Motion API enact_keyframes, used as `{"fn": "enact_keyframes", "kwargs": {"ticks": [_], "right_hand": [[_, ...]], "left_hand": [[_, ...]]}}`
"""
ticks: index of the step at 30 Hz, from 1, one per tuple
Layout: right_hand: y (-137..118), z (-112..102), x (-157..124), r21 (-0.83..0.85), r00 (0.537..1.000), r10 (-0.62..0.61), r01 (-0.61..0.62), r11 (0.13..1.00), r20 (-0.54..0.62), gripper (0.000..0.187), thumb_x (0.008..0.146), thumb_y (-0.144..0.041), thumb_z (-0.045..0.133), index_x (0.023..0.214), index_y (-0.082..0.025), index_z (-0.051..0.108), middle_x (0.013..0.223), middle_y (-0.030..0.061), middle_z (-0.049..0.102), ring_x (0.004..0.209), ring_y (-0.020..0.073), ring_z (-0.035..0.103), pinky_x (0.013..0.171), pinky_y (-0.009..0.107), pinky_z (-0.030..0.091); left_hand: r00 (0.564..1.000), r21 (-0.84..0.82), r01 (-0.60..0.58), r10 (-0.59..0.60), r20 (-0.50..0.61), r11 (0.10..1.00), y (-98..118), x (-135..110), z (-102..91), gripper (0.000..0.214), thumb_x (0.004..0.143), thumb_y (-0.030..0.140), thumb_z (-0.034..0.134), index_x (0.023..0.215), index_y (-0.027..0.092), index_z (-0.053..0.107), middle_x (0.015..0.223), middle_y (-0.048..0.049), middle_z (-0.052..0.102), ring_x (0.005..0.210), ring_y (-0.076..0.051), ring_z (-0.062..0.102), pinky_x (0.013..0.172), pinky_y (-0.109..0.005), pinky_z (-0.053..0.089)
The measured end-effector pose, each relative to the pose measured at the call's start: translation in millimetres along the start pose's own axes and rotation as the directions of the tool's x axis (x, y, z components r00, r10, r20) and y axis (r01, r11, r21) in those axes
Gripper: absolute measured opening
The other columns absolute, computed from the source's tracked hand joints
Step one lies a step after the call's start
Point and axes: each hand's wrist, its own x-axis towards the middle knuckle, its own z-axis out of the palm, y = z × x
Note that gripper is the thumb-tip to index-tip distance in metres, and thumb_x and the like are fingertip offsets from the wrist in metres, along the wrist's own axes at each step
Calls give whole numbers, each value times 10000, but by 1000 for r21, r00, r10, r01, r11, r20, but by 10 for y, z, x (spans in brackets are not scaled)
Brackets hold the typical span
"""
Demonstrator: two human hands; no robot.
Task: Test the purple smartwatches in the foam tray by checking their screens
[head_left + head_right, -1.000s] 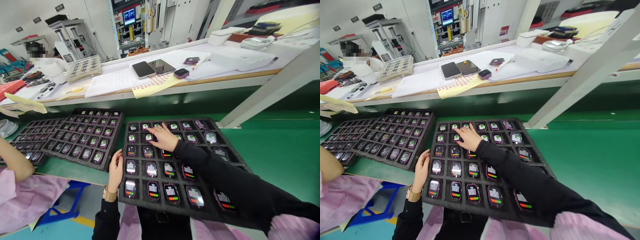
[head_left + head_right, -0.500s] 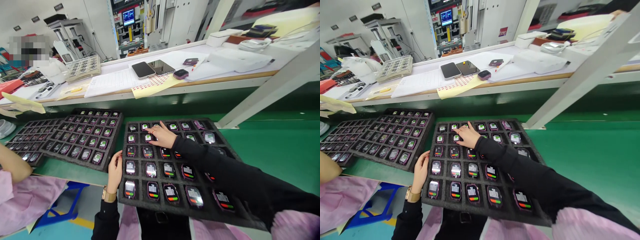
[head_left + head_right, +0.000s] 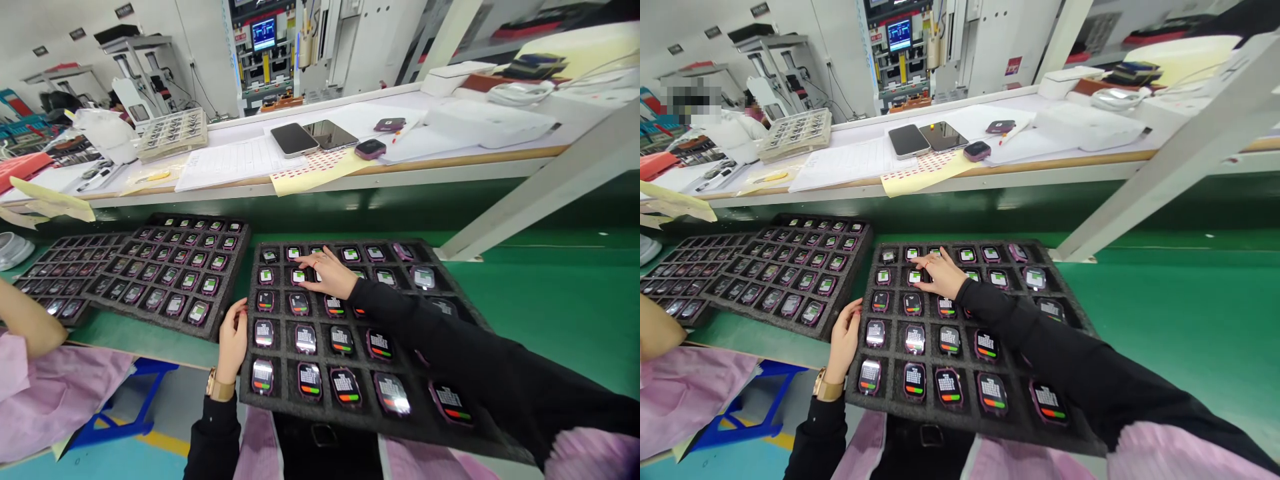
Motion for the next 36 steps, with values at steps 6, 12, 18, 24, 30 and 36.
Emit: {"fn": "enact_keyframes", "kwargs": {"ticks": [6,12,18,24,30,36], "right_hand": [[-107,-87,-94,-10,995,-82,82,997,-55,368,978,-198,507,1334,-154,594,1177,133,703,1198,293,596,1215,658,176],[-226,-67,-149,6,988,-151,152,988,-39,477,923,-137,419,1373,-84,571,1194,174,688,1210,297,592,1208,680,171],[-238,-101,-121,32,985,-171,172,985,-33,497,917,-122,388,1377,-96,574,1182,171,692,1199,309,595,1184,713,185],[-248,-148,-66,65,983,-176,179,982,-49,549,888,-93,398,1418,-135,535,1187,128,706,1197,274,598,1213,674,167],[-238,-110,-107,66,986,-160,163,984,-52,547,883,-104,398,1407,-136,552,1127,118,724,1185,271,603,1220,667,158],[-269,-92,-182,58,988,-156,156,986,-9,536,882,-124,406,1390,-102,574,1161,153,705,1192,291,601,1210,682,160]], "left_hand": [[1000,10,9,-9,-13,1000,-12,-4,-4,377,977,344,484,1307,199,593,1187,-105,694,1101,-208,658,978,-360,511],[1000,7,18,-18,-8,1000,-10,-10,-2,369,979,338,477,1305,208,593,1180,-100,695,1097,-205,663,972,-354,515],[1000,-3,20,-20,1,1000,-14,-8,2,369,981,337,477,1306,203,591,1191,-101,694,1106,-203,662,986,-353,511],[1000,-7,19,-19,1,1000,-9,-4,5,355,982,332,477,1288,203,602,1186,-96,700,1098,-199,663,985,-352,510],[1000,-9,14,-14,6,1000,-2,-5,3,345,982,334,477,1272,204,612,1206,-92,698,1102,-197,664,978,-343,516],[1000,-2,9,-9,3,1000,5,-5,3,340,981,339,482,1258,200,623,1210,-96,698,1106,-201,665,985,-344,515]]}}
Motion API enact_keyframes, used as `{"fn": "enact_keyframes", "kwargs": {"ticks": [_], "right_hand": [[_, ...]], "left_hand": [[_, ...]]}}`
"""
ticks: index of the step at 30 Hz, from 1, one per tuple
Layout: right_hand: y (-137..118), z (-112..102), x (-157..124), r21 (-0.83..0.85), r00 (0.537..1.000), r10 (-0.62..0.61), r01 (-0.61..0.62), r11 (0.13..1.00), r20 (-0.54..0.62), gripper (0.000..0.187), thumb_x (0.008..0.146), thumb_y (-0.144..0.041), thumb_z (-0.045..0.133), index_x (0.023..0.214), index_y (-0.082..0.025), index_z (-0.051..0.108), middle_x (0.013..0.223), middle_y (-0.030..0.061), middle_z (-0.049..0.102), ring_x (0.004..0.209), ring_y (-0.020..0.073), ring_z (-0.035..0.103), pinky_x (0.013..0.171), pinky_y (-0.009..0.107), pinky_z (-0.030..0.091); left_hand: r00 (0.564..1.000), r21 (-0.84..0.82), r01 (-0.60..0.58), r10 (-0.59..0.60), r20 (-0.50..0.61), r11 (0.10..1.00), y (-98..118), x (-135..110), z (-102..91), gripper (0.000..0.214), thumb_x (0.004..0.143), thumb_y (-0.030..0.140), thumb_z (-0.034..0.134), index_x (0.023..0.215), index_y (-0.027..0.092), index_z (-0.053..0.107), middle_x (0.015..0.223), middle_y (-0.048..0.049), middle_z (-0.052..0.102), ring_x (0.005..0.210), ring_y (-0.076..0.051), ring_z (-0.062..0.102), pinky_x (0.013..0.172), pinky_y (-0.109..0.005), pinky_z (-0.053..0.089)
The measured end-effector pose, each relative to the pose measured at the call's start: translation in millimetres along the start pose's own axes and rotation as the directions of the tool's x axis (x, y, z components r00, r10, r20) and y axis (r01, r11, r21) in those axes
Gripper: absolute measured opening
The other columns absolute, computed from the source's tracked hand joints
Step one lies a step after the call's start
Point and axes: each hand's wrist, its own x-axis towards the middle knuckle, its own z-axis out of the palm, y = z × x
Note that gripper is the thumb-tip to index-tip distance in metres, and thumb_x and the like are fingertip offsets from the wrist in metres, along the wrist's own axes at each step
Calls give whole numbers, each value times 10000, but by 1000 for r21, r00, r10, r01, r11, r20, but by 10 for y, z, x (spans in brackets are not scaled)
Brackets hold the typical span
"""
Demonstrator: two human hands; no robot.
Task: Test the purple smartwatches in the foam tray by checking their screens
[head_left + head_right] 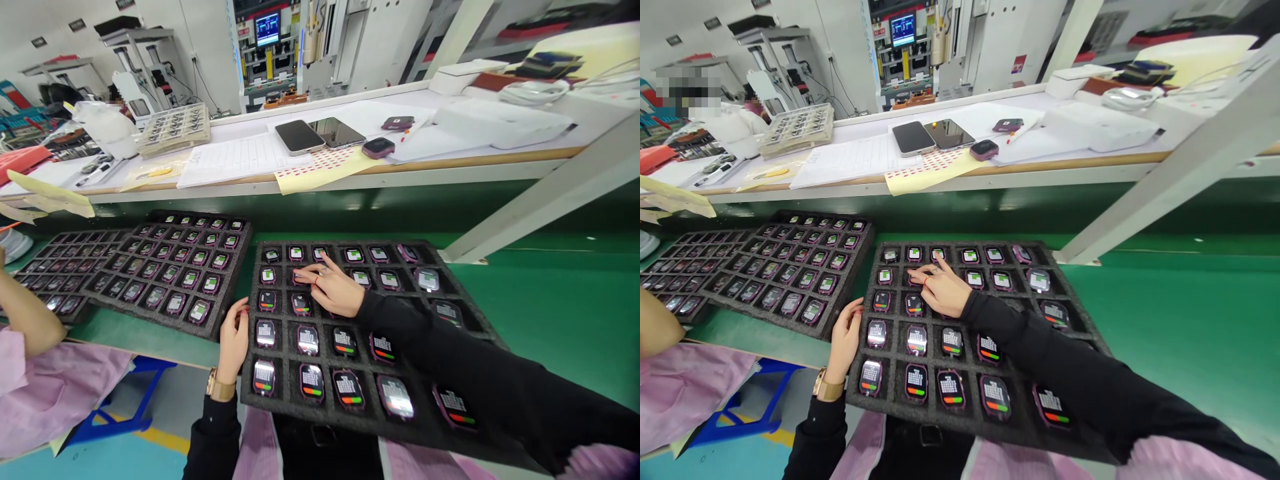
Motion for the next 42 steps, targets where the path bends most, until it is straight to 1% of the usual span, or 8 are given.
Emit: {"fn": "enact_keyframes", "kwargs": {"ticks": [4,16,20,25,29,32,37,42], "right_hand": [[-11,-18,0,-9,1000,3,-3,1000,13,530,891,-129,402,1391,-87,573,1168,159,703,1205,294,594,1211,688,131],[0,24,23,-25,1000,27,-27,999,-4,534,885,-158,416,1396,-109,564,1192,161,687,1210,296,586,1203,691,155],[-5,1,41,-11,1000,24,-25,1000,-5,530,870,-154,419,1374,-91,571,1183,166,695,1208,305,586,1203,691,156],[-40,-34,127,23,1000,20,-19,1000,-23,564,847,-105,422,1397,-143,545,1169,102,724,1217,284,578,1226,661,135],[-133,46,260,50,1000,-17,16,999,4,630,815,-88,442,1438,-156,506,1153,77,734,1225,277,571,1231,655,124],[-221,127,383,58,998,-45,43,997,32,640,818,-90,441,1455,-138,486,1212,106,706,1252,269,558,1230,649,126],[-335,214,567,37,996,-60,57,998,74,594,866,-100,408,1454,-56,480,1284,188,648,1295,275,530,1230,639,115],[-380,229,627,18,991,-55,54,998,119,593,881,-123,414,1463,-17,455,1218,213,679,1344,326,487,1185,724,97]], "left_hand": [[1000,2,-5,5,0,1000,6,1,1,334,981,331,479,1248,199,631,1213,-96,697,1109,-201,660,998,-350,509],[1000,3,-6,6,-2,1000,0,4,-3,323,979,315,481,1228,195,647,1213,-101,699,1111,-209,661,997,-360,517],[1000,2,-3,3,2,1000,8,-2,-1,322,981,323,481,1224,199,651,1217,-97,701,1116,-207,663,997,-352,520],[1000,5,-1,2,-6,1000,2,4,2,317,978,330,487,1209,198,660,1228,-100,701,1128,-215,664,994,-356,525],[1000,13,-3,4,-15,1000,7,11,2,310,971,328,492,1182,190,673,1213,-103,710,1120,-219,667,991,-363,528],[1000,21,-6,7,-22,1000,14,11,2,307,969,320,486,1166,186,680,1202,-105,714,1112,-220,670,996,-370,525],[1000,31,-18,19,-20,999,3,12,-1,309,975,337,485,1160,190,683,1202,-106,715,1115,-223,670,995,-372,523],[999,33,-20,21,-26,999,-8,12,1,312,974,350,486,1150,185,685,1191,-105,716,1107,-220,672,996,-368,524]]}}
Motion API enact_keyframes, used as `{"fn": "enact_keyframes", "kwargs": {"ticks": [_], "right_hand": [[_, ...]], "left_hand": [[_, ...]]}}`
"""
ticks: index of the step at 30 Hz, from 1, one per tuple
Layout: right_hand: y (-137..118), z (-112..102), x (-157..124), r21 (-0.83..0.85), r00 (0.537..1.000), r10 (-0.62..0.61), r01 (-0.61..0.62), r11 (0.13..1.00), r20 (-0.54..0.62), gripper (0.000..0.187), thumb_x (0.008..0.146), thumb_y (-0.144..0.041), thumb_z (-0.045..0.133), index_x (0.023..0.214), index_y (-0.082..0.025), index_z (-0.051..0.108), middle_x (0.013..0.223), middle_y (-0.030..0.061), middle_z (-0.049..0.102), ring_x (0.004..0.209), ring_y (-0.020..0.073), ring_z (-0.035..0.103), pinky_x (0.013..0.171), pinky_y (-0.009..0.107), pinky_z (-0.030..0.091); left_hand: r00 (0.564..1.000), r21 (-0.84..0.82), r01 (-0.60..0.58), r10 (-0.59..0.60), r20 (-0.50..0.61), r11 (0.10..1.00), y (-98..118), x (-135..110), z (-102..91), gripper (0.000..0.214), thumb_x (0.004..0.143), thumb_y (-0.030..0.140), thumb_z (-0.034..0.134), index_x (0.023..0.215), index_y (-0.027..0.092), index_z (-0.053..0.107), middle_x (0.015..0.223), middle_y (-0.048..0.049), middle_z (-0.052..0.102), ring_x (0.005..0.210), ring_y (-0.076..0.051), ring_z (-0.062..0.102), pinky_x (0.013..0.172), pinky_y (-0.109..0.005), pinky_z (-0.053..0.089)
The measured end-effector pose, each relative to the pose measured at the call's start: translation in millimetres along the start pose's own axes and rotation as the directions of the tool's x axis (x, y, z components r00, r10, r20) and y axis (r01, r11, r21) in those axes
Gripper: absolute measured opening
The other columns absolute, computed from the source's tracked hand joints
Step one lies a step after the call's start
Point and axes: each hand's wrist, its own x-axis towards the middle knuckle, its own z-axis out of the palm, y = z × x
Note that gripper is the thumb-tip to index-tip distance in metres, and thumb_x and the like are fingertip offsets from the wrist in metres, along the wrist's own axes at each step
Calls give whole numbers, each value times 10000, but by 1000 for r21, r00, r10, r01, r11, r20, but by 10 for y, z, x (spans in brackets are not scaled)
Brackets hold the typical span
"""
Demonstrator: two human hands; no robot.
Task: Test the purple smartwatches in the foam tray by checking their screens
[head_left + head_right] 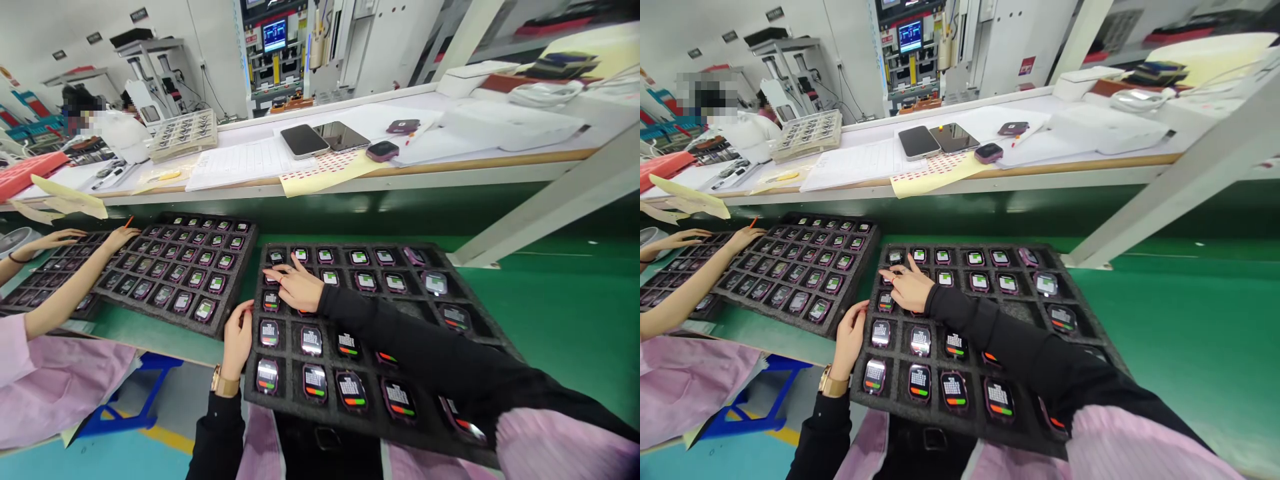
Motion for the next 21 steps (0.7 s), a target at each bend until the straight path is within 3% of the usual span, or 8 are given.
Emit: {"fn": "enact_keyframes", "kwargs": {"ticks": [5,12,17,21], "right_hand": [[43,-145,-193,16,998,45,-45,999,-37,572,883,-107,390,1449,-100,469,1324,155,643,1345,271,493,1222,665,73],[313,-401,-815,12,976,194,-194,981,-103,567,880,-102,357,1434,-161,464,1384,114,613,1317,291,518,1196,725,108],[407,-424,-1138,2,960,262,-263,965,-100,566,911,-134,341,1467,-155,447,1310,113,664,1268,313,562,1183,736,174],[384,-372,-1181,-2,955,283,-284,959,-94,581,907,-132,339,1479,-147,440,1325,112,654,1273,298,560,1203,710,153]], "left_hand": [[1000,-4,1,-1,5,1000,6,-7,0,305,977,334,478,1151,194,687,1194,-100,716,1110,-220,670,992,-365,526],[1000,-5,13,-13,13,1000,0,4,-10,306,972,321,481,1161,194,685,1195,-100,716,1118,-229,665,1010,-391,514],[1000,-3,21,-21,6,1000,11,6,-5,314,967,319,479,1163,193,690,1206,-103,713,1132,-230,661,1022,-391,513],[1000,7,27,-27,2,1000,22,12,-5,325,958,333,479,1159,191,693,1197,-103,715,1129,-232,660,1040,-404,503]]}}
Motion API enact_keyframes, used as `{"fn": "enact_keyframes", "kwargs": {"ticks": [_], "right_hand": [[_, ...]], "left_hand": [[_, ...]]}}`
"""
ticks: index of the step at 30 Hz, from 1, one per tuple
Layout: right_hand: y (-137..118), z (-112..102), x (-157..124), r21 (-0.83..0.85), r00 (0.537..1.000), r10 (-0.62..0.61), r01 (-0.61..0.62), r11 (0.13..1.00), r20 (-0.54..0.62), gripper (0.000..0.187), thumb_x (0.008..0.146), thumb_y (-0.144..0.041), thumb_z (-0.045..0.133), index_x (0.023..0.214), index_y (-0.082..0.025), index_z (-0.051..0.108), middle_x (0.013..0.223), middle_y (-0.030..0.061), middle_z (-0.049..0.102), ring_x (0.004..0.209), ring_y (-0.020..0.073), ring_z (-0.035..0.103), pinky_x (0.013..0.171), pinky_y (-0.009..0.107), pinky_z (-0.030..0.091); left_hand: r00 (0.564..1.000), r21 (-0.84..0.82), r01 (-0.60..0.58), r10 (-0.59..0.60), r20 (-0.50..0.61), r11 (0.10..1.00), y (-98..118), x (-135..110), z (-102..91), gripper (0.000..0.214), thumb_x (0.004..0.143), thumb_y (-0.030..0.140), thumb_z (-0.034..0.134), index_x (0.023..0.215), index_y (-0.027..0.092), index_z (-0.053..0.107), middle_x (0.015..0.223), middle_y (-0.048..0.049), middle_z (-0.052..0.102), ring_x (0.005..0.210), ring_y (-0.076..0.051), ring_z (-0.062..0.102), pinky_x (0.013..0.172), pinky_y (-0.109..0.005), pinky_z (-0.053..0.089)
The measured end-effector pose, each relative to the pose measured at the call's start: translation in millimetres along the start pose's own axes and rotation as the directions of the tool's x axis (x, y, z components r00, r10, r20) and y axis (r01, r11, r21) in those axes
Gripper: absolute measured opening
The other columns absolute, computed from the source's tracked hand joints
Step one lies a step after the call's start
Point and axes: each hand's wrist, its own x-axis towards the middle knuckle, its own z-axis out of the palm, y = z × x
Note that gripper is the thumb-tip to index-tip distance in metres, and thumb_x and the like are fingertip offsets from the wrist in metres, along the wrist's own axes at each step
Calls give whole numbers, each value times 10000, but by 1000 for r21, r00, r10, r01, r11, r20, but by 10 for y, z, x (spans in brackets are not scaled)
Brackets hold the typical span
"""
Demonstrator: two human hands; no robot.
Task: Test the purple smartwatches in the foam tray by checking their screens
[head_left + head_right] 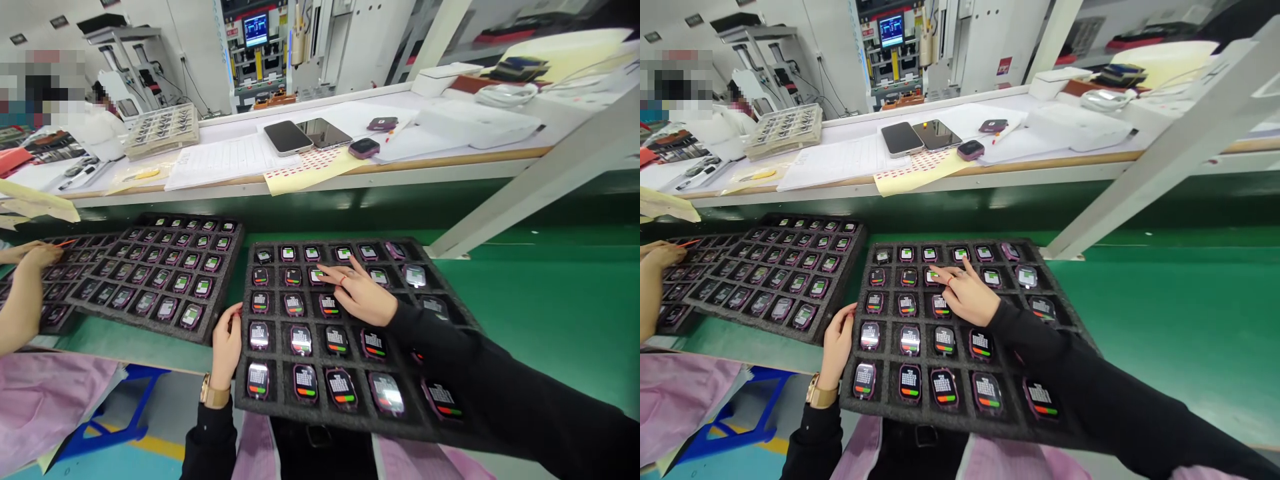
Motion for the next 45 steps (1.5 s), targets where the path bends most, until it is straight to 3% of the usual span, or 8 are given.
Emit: {"fn": "enact_keyframes", "kwargs": {"ticks": [4,10,19,28,32,37,45], "right_hand": [[-51,60,44,-3,1000,3,-3,1000,12,626,896,-122,336,1520,-130,374,1306,116,664,1320,281,519,1203,710,139],[-27,39,60,-23,1000,10,-10,1000,16,594,890,-137,336,1476,-102,429,1370,150,617,1331,291,511,1199,714,134],[191,-226,-245,-52,991,125,-127,991,-37,580,924,-177,333,1495,-135,420,1315,106,664,1313,308,528,1192,735,127],[217,-140,-355,-62,982,182,-185,981,-44,583,908,-190,329,1467,-83,457,1283,123,679,1292,327,545,1186,747,111],[250,-181,-390,-49,976,207,-210,976,-61,533,914,-199,314,1392,-117,535,1374,121,620,1314,328,528,1183,740,158],[386,-329,-544,-36,958,264,-269,962,-117,550,934,-236,299,1444,-119,469,1272,104,687,1331,327,516,1186,741,156],[509,-385,-761,-52,940,311,-321,946,-143,460,939,-260,312,1267,-198,628,1414,95,592,1300,335,550,1185,729,173]], "left_hand": [[1000,14,-6,6,-7,1000,5,6,-1,331,949,347,479,1140,183,695,1198,-108,714,1133,-238,655,1050,-416,496],[1000,29,-15,16,-12,999,-3,9,0,339,942,356,476,1133,180,694,1183,-110,718,1115,-238,663,1032,-412,507],[1000,56,-9,9,-17,998,-26,28,-7,358,941,385,480,1142,179,694,1218,-114,708,1160,-256,642,1076,-439,471],[1000,73,-13,15,-23,997,3,34,-10,367,926,397,484,1125,178,701,1214,-115,711,1158,-258,648,1060,-433,493],[999,80,-16,18,-27,997,4,30,-11,364,928,398,483,1121,178,699,1209,-114,712,1150,-254,651,1061,-427,493],[1000,86,-13,15,-25,996,3,34,-16,367,931,406,483,1122,180,700,1212,-117,712,1144,-261,650,1050,-436,493],[1000,77,-1,3,-20,997,-9,54,-11,362,925,412,495,1126,189,698,1217,-107,713,1156,-266,642,1069,-444,474]]}}
